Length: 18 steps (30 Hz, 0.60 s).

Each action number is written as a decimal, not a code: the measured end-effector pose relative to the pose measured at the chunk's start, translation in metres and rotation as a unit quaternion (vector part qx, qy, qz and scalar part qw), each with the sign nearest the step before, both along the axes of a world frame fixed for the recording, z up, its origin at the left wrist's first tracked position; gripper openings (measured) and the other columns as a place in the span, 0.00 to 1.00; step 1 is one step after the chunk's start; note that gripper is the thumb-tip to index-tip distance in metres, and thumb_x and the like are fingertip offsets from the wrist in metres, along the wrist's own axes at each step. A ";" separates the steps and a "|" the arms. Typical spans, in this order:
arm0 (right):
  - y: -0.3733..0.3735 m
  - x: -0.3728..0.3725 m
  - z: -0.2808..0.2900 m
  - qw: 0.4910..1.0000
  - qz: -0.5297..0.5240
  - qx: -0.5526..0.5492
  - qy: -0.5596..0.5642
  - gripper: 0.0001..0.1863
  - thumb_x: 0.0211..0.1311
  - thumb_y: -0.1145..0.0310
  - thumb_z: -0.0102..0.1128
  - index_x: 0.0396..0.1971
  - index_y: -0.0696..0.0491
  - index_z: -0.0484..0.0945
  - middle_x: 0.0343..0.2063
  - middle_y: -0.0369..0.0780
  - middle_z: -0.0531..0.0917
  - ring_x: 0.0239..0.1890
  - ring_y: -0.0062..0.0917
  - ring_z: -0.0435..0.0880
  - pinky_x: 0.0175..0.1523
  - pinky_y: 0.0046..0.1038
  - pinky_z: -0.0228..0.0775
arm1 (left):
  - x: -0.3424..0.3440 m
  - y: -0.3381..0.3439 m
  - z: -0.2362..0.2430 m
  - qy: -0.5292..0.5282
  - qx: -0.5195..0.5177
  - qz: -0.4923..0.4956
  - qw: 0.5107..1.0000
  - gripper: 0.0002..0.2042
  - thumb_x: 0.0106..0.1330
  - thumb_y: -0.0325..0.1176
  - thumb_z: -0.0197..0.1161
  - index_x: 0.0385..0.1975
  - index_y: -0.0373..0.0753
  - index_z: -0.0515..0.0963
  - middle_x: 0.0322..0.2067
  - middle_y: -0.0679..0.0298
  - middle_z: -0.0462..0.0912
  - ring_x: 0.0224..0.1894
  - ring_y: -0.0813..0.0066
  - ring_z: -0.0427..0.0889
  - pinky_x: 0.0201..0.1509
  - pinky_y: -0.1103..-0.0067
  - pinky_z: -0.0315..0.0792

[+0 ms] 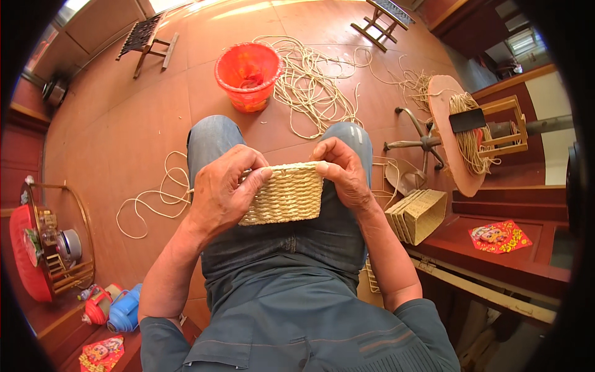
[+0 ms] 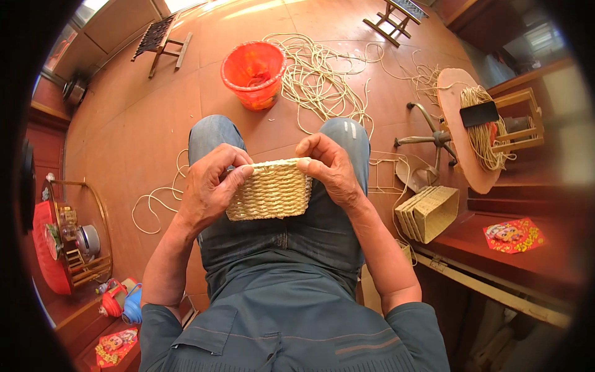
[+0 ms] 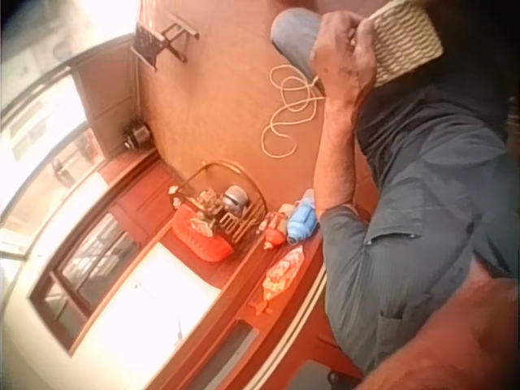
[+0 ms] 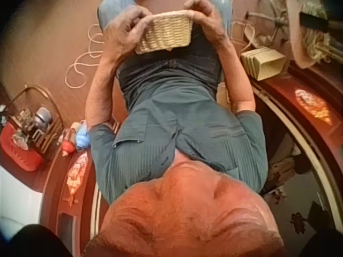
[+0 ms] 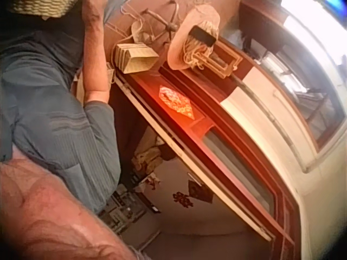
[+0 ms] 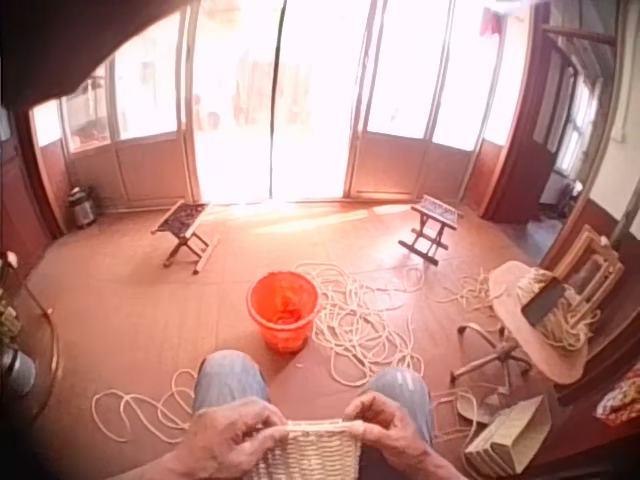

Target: The person is weaving a small rectangular straw basket, working on the rim and handle sections.

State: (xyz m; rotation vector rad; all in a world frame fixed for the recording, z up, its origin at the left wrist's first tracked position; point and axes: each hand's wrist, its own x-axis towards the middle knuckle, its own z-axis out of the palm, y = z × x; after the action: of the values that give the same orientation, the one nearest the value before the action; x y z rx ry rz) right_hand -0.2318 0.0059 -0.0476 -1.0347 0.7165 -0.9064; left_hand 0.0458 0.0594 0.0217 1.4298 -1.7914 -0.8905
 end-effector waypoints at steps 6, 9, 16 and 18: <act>0.009 -0.004 -0.001 0.999 -0.032 0.013 -0.006 0.16 0.72 0.74 0.71 0.55 0.52 0.77 0.46 0.32 0.82 0.50 0.15 0.82 0.61 0.22 0.75 | -0.015 0.006 -0.008 -0.024 -0.086 0.015 0.996 0.06 0.75 0.32 0.70 0.38 0.37 0.83 0.37 0.60 0.87 0.37 0.57 0.88 0.41 0.66 0.79; 0.012 -0.005 -0.001 0.999 -0.029 0.011 -0.014 0.17 0.72 0.73 0.71 0.55 0.52 0.76 0.46 0.31 0.82 0.51 0.15 0.82 0.61 0.22 0.75 | -0.018 0.008 -0.008 -0.031 -0.095 0.022 0.995 0.06 0.74 0.31 0.71 0.37 0.37 0.83 0.37 0.61 0.87 0.37 0.58 0.88 0.41 0.66 0.79; 0.015 -0.008 0.000 0.999 -0.026 0.003 -0.018 0.17 0.71 0.72 0.73 0.53 0.52 0.76 0.46 0.31 0.81 0.51 0.14 0.81 0.61 0.22 0.75 | -0.029 0.013 -0.010 -0.087 -0.157 0.007 0.984 0.05 0.72 0.25 0.72 0.41 0.35 0.82 0.42 0.58 0.87 0.42 0.60 0.89 0.45 0.68 0.82; 0.016 -0.008 0.000 1.000 -0.029 -0.003 -0.010 0.17 0.71 0.72 0.73 0.53 0.53 0.76 0.46 0.31 0.80 0.51 0.14 0.81 0.61 0.22 0.75 | -0.034 0.012 -0.010 -0.094 -0.219 -0.011 0.971 0.08 0.71 0.23 0.73 0.46 0.37 0.83 0.43 0.57 0.87 0.43 0.57 0.89 0.47 0.65 0.83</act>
State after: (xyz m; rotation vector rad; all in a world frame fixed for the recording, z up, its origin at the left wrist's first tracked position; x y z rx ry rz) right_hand -0.2399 0.0215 -0.0477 -1.0124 0.7305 -0.9691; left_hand 0.0113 0.0715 0.0115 1.2356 -1.9914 -0.3402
